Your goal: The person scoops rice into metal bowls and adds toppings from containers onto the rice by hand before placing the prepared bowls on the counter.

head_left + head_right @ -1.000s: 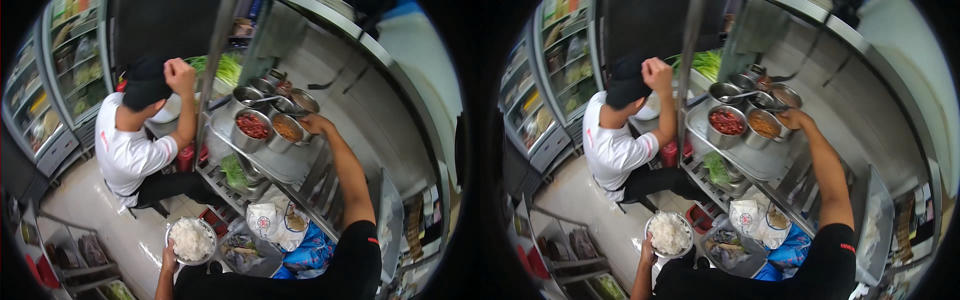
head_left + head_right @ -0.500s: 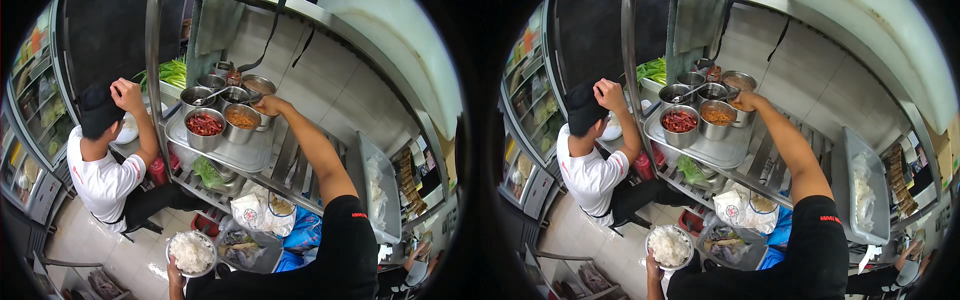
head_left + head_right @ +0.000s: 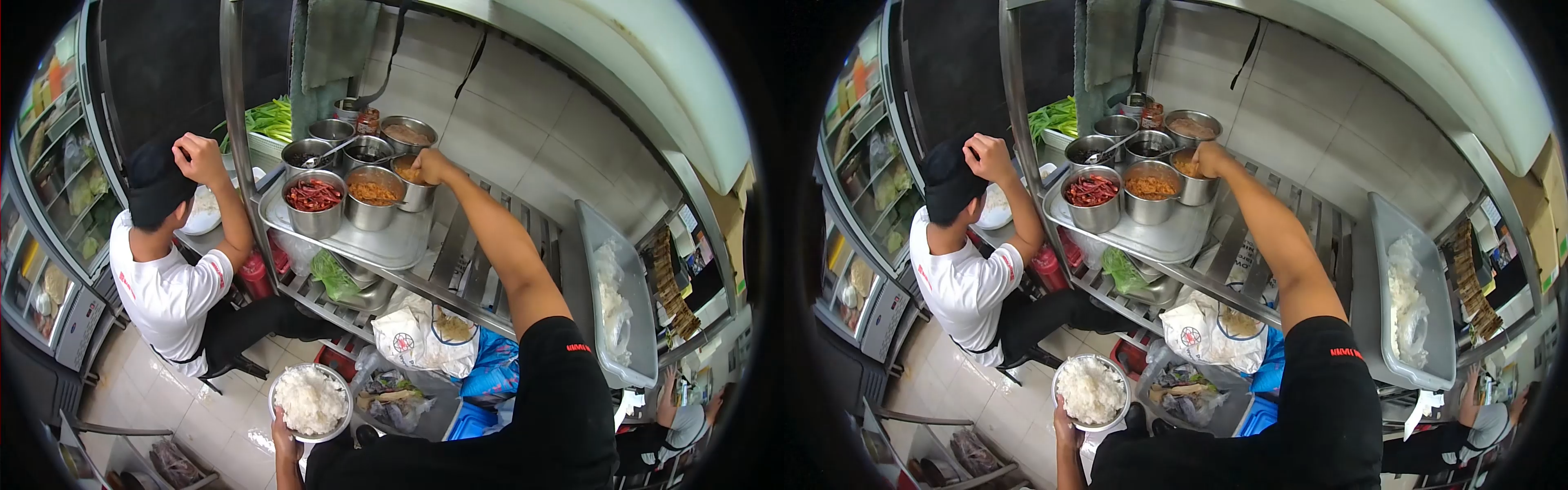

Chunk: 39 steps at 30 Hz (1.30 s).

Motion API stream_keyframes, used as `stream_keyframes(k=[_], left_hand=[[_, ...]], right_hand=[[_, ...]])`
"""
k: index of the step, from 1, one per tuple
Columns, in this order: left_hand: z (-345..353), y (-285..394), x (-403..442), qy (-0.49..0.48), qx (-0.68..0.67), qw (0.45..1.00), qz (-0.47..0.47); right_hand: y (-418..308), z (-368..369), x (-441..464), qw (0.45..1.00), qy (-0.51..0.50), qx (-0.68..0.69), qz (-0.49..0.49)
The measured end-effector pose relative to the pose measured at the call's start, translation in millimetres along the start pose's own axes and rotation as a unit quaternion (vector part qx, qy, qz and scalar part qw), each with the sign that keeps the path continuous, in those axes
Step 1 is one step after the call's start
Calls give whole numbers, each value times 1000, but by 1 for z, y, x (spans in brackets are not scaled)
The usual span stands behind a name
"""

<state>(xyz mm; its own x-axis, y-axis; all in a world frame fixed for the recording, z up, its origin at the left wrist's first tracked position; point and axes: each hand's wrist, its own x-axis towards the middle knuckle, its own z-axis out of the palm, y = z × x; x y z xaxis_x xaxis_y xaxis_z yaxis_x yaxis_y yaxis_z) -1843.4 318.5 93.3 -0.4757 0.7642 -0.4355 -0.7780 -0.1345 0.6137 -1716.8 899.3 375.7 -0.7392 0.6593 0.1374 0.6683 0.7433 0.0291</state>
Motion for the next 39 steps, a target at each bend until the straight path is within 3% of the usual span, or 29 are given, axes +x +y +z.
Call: stream_keyframes(k=[3, 5, 8, 12, 14, 15, 16, 17, 18, 19, 20, 23, 27, 31, 33, 35, 39], left_hand=[[16, 2, -2, -23, -1, 1000, 1], [30, 5, -2, -35, -5, 999, 4], [52, 8, 0, -56, 2, 998, 12], [70, 9, 10, -73, -3, 997, -3], [81, 8, 15, -78, -9, 997, 9], [86, 8, 18, -78, -19, 997, 13], [89, 8, 21, -73, -33, 997, 18], [93, 10, 23, -78, -45, 996, 14], [95, 11, 24, -57, -32, 998, 1], [87, 6, 35, -74, -57, 996, 2], [84, 2, 42, -76, -51, 996, 22], [85, 6, 51, -68, -63, 994, 56], [87, 17, 45, -64, -79, 992, 80], [77, 17, 40, -51, -91, 986, 128], [69, 13, 34, -30, -92, 984, 151], [62, 11, 20, -3, -87, 983, 165], [35, 5, -10, 66, -66, 979, 182]], right_hand=[[4, -12, -10, 995, 13, 68, 65], [12, -12, -9, 947, 34, 273, 165], [16, -6, -9, 930, 34, 326, 165], [17, -4, -13, 939, 65, 298, 157], [31, 5, -2, 894, 87, 416, 141], [41, 8, 4, 899, 50, 402, 168], [64, 18, 12, 925, 64, 370, 61], [85, 19, 21, 987, 57, 123, -90], [106, 19, 29, 958, 124, -124, -229], [79, -1, 11, 965, 15, 237, -115], [50, -25, -9, 816, 9, 577, 29], [-35, -87, -50, 818, 13, 568, 87], [-137, -101, -104, 849, -118, 514, -23], [-240, -40, -157, 856, -200, 437, -191], [-284, 4, -185, 878, -147, 375, -257], [-316, 54, -204, 850, 33, 350, -392], [-359, 81, -255, 846, 1, 324, -423]])
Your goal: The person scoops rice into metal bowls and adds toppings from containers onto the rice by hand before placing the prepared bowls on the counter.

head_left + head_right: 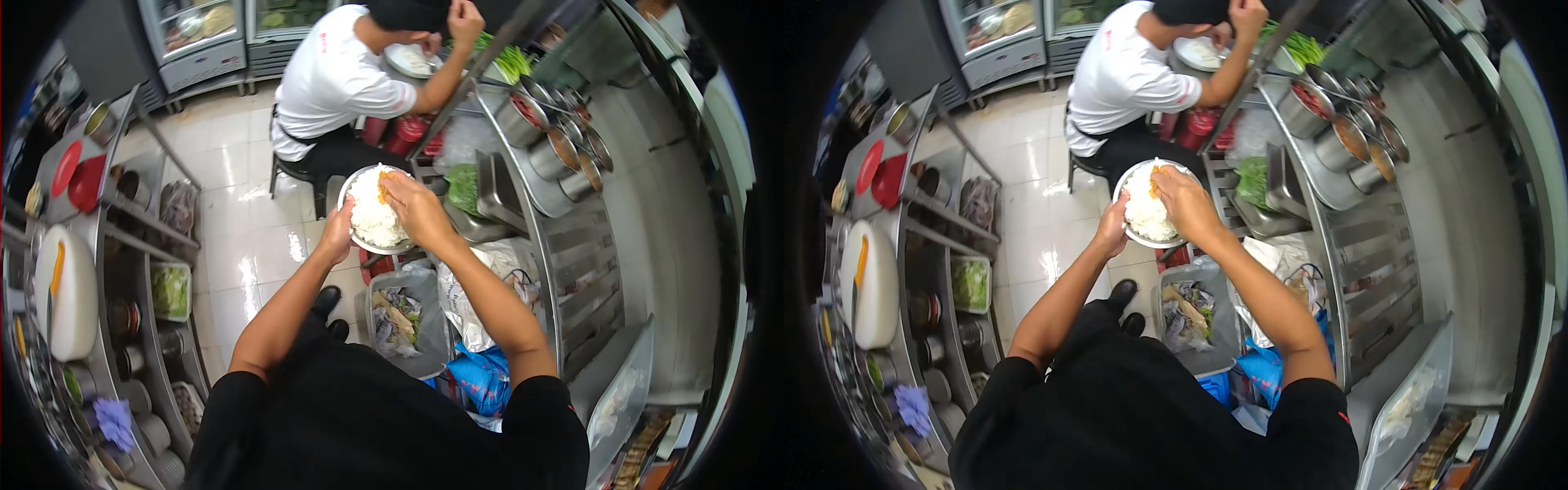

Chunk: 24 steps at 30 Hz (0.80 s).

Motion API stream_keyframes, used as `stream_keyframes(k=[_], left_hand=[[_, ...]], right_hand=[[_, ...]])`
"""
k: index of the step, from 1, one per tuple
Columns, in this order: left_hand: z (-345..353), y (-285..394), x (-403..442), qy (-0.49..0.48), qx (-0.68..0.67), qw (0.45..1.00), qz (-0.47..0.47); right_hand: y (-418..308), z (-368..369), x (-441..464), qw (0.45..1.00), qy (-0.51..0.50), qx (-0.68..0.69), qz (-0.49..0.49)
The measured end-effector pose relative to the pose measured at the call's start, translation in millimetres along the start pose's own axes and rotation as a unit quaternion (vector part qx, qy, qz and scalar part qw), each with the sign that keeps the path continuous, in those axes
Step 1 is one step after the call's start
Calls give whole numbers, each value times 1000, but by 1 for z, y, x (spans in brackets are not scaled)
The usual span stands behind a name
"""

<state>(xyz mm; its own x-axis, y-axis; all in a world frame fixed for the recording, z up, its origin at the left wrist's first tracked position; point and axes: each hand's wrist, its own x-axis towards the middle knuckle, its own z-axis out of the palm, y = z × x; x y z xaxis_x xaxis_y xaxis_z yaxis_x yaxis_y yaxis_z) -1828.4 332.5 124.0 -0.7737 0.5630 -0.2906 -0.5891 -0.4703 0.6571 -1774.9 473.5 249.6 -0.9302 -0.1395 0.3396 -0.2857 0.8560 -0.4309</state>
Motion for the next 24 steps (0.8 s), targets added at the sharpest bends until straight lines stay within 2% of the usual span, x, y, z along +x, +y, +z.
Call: stream_keyframes(k=[5, 7, 11, 13, 14, 15, 18, 20, 21, 23, 24], left_hand=[[-42, 9, -40, 67, -22, 997, 25], [-62, 10, -53, 61, -61, 994, 70], [-105, 20, -87, 97, -52, 992, 68], [-124, 26, -102, 142, -21, 987, 76], [-134, 32, -111, 134, -22, 989, 64], [-147, 35, -116, 140, -30, 987, 67], [-186, 38, -127, 148, -34, 985, 87], [-209, 42, -138, 140, -33, 986, 84], [-214, 46, -146, 146, -40, 981, 119], [-244, 45, -153, 148, -35, 981, 118], [-247, 58, -164, 172, -43, 977, 122]], right_hand=[[-39, 58, -14, 999, -19, 35, 3], [-50, 81, -16, 998, -34, 44, -15], [-71, 111, -3, 989, -124, 58, -50], [-87, 103, 16, 958, -263, 101, -57], [-94, 103, 27, 958, -270, 90, -41], [-105, 99, 38, 958, -253, 137, -18], [-139, 89, 67, 962, -228, 132, -68], [-165, 105, 73, 966, -173, 190, -44], [-174, 124, 72, 965, -173, 166, -100], [-190, 160, 69, 976, -187, 68, -87], [-210, 164, 79, 972, -193, 77, -111]])
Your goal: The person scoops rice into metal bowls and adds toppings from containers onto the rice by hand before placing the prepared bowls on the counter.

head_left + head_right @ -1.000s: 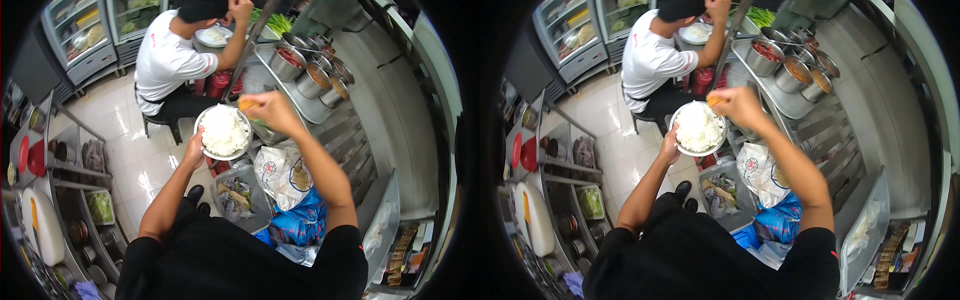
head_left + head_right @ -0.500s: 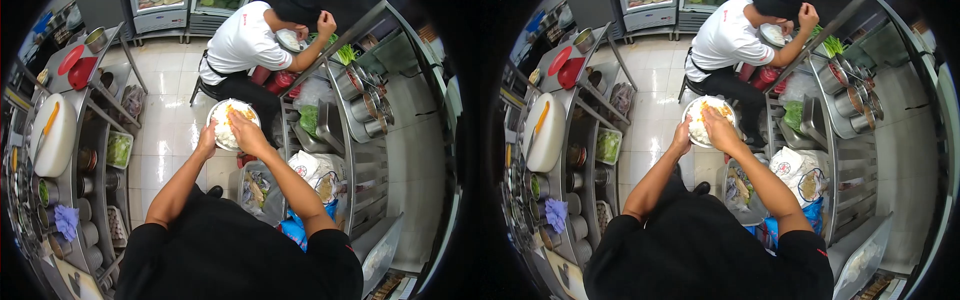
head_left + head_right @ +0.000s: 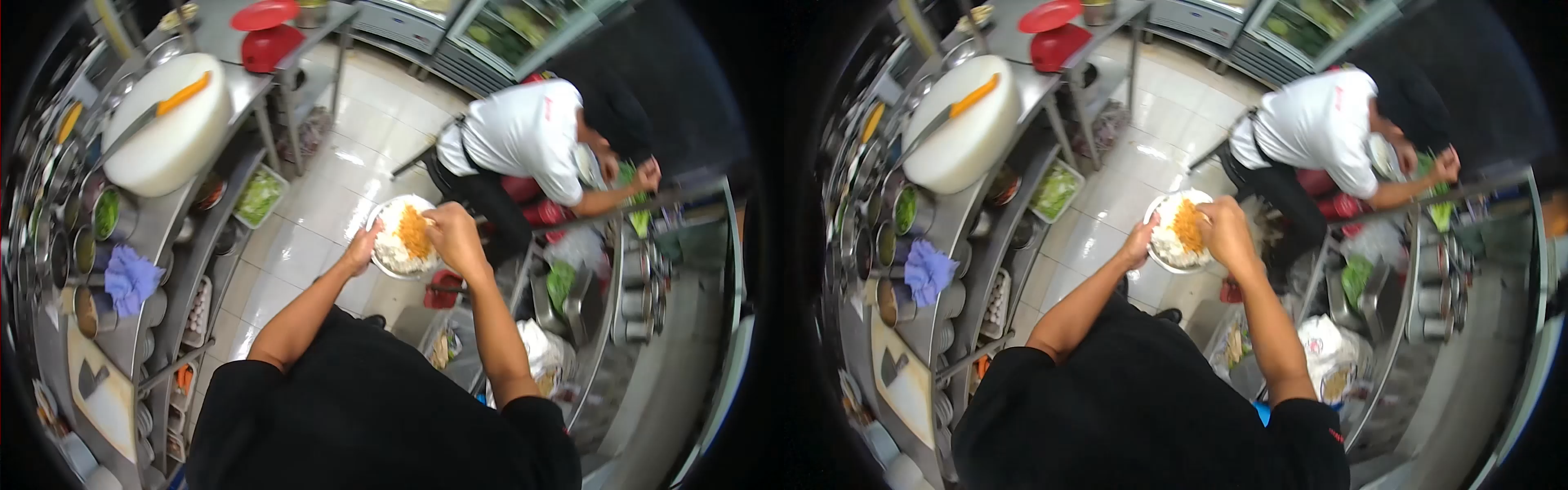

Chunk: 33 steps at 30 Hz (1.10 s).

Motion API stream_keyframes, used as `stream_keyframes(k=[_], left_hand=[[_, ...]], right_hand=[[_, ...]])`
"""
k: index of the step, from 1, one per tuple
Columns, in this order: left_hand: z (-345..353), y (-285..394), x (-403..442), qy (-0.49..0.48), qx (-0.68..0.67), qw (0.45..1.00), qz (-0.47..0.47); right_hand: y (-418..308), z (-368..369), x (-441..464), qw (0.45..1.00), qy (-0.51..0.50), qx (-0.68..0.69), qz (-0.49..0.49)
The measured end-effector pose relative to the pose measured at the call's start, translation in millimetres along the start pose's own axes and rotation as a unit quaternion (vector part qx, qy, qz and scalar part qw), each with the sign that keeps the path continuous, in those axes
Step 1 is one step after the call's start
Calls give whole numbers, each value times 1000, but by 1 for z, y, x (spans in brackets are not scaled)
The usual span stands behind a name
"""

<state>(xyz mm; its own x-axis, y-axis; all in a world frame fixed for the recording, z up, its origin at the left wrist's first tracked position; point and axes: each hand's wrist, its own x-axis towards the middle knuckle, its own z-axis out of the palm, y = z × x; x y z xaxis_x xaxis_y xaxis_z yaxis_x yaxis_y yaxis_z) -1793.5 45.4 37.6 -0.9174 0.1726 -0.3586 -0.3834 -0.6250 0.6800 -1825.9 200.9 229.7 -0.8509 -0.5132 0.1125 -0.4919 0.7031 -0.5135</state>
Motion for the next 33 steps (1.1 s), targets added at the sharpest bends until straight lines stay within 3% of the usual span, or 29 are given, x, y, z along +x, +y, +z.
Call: stream_keyframes(k=[2, 5, 6, 7, 9, 11, 13, 14, 17, 18, 19, 21, 25, 27, 29, 33], left_hand=[[-17, 18, -12, 31, -23, 999, -11], [-58, 31, -18, 38, -7, 999, 10], [-66, 37, -23, 61, 0, 998, 24], [-75, 47, -26, 73, -8, 997, 35], [-95, 53, -35, 76, -24, 996, 32], [-111, 55, -44, 100, -45, 993, 47], [-125, 56, -51, 146, -86, 985, 46], [-130, 58, -58, 163, -101, 980, 60], [-159, 47, -71, 203, -135, 966, 91], [-165, 46, -79, 219, -151, 958, 106], [-170, 43, -87, 230, -163, 952, 119], [-175, 44, -112, 291, -189, 929, 132], [-201, 4, -140, 382, -268, 856, 222], [-206, -17, -150, 410, -306, 814, 275], [-211, -39, -158, 438, -343, 774, 304], [-217, -87, -155, 493, -400, 687, 355]], right_hand=[[-31, 4, 16, 990, 1, 38, 137], [-45, 31, 36, 996, -83, 15, 18], [-44, 44, 46, 988, -123, 11, 91], [-46, 54, 57, 988, -132, 10, 76], [-55, 70, 68, 989, -111, 84, -53], [-67, 81, 82, 987, -139, 45, -73], [-76, 93, 100, 979, -174, 103, 4], [-76, 105, 105, 980, -91, 103, -144], [-67, 132, 134, 973, -85, 190, -95], [-56, 148, 148, 969, -107, 220, -20], [-44, 160, 160, 968, -122, 218, -35], [-42, 180, 188, 953, -167, 243, 75], [5, 288, 234, 960, -207, 160, -98], [-10, 322, 245, 945, -280, 127, -110], [-33, 363, 260, 884, -415, 212, 40], [-59, 457, 293, 862, -448, 208, 110]])
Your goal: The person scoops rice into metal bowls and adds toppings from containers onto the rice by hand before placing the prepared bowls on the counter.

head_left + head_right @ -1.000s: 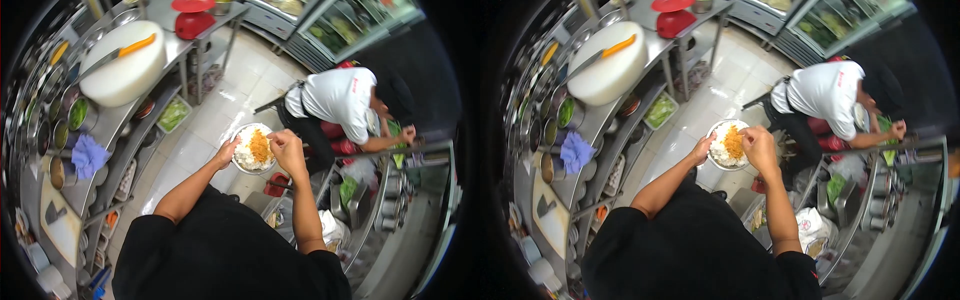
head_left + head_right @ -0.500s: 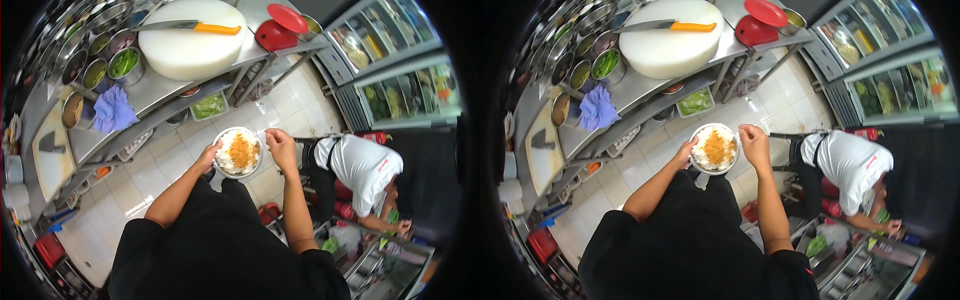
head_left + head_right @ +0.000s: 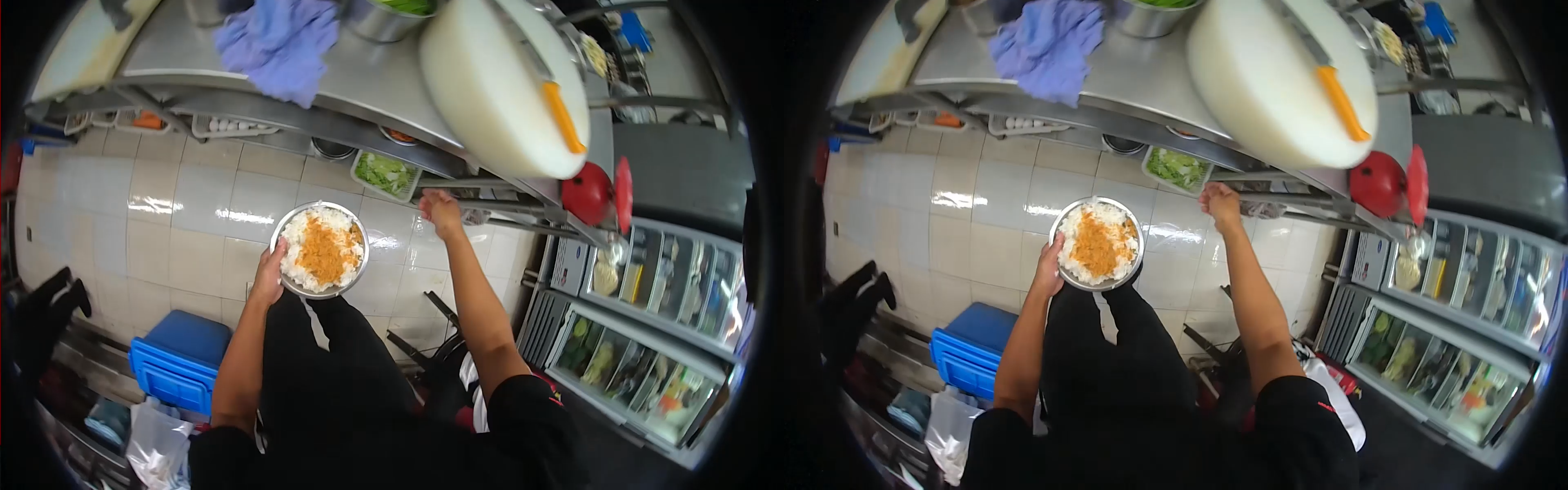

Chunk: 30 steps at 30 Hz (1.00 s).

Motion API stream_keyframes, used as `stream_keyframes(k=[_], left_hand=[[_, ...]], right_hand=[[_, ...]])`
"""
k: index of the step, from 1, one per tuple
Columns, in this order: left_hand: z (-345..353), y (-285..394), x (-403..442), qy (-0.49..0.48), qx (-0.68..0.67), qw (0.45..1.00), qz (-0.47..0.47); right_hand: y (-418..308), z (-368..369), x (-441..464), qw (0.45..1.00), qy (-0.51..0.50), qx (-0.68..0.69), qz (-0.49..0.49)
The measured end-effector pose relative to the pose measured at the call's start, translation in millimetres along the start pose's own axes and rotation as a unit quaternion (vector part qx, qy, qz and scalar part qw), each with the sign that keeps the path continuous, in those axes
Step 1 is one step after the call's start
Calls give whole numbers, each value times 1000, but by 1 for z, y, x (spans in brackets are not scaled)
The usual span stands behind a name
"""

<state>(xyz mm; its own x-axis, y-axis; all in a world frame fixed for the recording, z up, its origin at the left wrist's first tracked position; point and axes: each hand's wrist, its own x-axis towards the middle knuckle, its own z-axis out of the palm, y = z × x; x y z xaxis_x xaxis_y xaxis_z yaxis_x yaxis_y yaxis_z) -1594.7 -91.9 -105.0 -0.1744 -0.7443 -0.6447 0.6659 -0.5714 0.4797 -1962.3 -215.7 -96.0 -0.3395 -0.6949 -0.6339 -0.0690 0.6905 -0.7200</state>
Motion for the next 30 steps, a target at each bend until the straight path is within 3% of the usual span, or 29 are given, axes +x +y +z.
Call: stream_keyframes(k=[7, 12, 15, 19, 24, 30], left_hand=[[-59, -81, 25, 28, -84, 994, 60], [-76, -121, 36, 59, -99, 991, 73], [-78, -132, 37, 73, -108, 988, 77], [-85, -143, 40, 86, -123, 987, 61], [-82, -142, 46, 72, -121, 988, 57], [-93, -153, 48, 42, -114, 990, 72]], right_hand=[[22, 35, 148, 993, -28, 111, 14], [31, 46, 211, 969, 76, 235, 17], [23, 52, 224, 968, 152, 196, 50], [23, 55, 239, 959, 162, 232, 23], [21, 49, 253, 972, 144, 177, -48], [33, 2, 230, 967, 188, 170, -10]])
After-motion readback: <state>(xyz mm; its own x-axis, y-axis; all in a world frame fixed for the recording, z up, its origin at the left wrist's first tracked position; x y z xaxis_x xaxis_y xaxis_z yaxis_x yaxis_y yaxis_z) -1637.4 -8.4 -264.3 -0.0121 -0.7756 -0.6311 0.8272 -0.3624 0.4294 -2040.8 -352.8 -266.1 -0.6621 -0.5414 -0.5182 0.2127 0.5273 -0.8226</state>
